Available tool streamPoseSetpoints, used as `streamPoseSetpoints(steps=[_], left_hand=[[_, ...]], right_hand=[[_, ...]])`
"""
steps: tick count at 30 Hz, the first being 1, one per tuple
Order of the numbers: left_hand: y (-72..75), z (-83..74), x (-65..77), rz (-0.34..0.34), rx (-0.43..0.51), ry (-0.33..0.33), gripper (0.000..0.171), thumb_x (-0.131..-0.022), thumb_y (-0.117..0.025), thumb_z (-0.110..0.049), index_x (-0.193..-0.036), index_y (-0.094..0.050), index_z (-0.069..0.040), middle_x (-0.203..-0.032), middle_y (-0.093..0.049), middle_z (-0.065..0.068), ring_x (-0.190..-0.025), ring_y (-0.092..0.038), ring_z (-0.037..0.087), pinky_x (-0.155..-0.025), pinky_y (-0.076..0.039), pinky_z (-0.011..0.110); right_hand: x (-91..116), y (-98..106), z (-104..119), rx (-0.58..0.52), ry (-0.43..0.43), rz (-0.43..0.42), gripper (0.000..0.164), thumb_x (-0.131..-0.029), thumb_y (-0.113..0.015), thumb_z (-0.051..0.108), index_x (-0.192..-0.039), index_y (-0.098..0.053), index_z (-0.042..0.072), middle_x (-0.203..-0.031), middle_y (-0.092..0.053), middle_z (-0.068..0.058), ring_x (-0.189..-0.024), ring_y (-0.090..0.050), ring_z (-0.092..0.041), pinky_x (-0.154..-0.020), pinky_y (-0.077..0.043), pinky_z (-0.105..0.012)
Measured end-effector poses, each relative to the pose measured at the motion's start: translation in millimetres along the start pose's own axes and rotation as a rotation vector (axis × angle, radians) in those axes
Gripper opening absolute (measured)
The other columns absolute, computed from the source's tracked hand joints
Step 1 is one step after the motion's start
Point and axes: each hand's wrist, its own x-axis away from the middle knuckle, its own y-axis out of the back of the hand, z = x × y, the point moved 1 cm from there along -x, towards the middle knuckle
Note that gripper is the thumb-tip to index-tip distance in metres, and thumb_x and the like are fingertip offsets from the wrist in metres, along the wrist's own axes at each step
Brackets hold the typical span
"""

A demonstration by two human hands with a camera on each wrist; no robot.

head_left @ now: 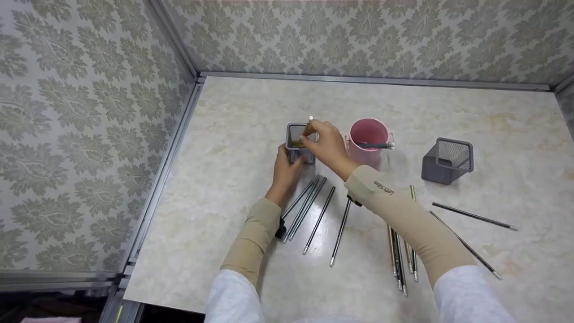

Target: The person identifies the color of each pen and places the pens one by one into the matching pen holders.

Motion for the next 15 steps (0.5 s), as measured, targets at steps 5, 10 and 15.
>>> streamPoseSetpoints(steps=[5,10,15], left_hand=[[-0.5,-0.7,-0.6,-0.010,0.007,0.006,0.056,-0.093,-0.058,-0.019,-0.140,-0.032,-0.002,-0.141,-0.045,0.016,-0.133,-0.042,0.023,-0.111,-0.034,0.037],[-0.9,-1.2,-0.7,-0.016,0.001,0.009,0.055,-0.092,-0.058,-0.017,-0.139,-0.033,-0.001,-0.141,-0.045,0.016,-0.133,-0.042,0.023,-0.111,-0.034,0.037],[-1.0,-1.1,-1.5,-0.022,0.004,-0.001,0.056,-0.092,-0.058,-0.016,-0.139,-0.033,0.000,-0.140,-0.046,0.017,-0.131,-0.043,0.024,-0.110,-0.035,0.037]], right_hand=[[-0.5,-2.9,-5.9,0.004,-0.020,0.014,0.011,-0.086,-0.068,0.014,-0.091,-0.064,0.004,-0.095,-0.070,-0.010,-0.094,-0.060,-0.031,-0.082,-0.047,-0.043],[-0.9,-5.9,-11.2,0.009,-0.027,0.014,0.011,-0.085,-0.069,0.012,-0.090,-0.065,0.002,-0.093,-0.070,-0.012,-0.091,-0.060,-0.032,-0.078,-0.046,-0.044],[-0.1,-8.8,-15.3,0.028,-0.018,0.019,0.012,-0.085,-0.069,0.012,-0.089,-0.066,0.001,-0.091,-0.069,-0.014,-0.092,-0.061,-0.033,-0.078,-0.051,-0.041]])
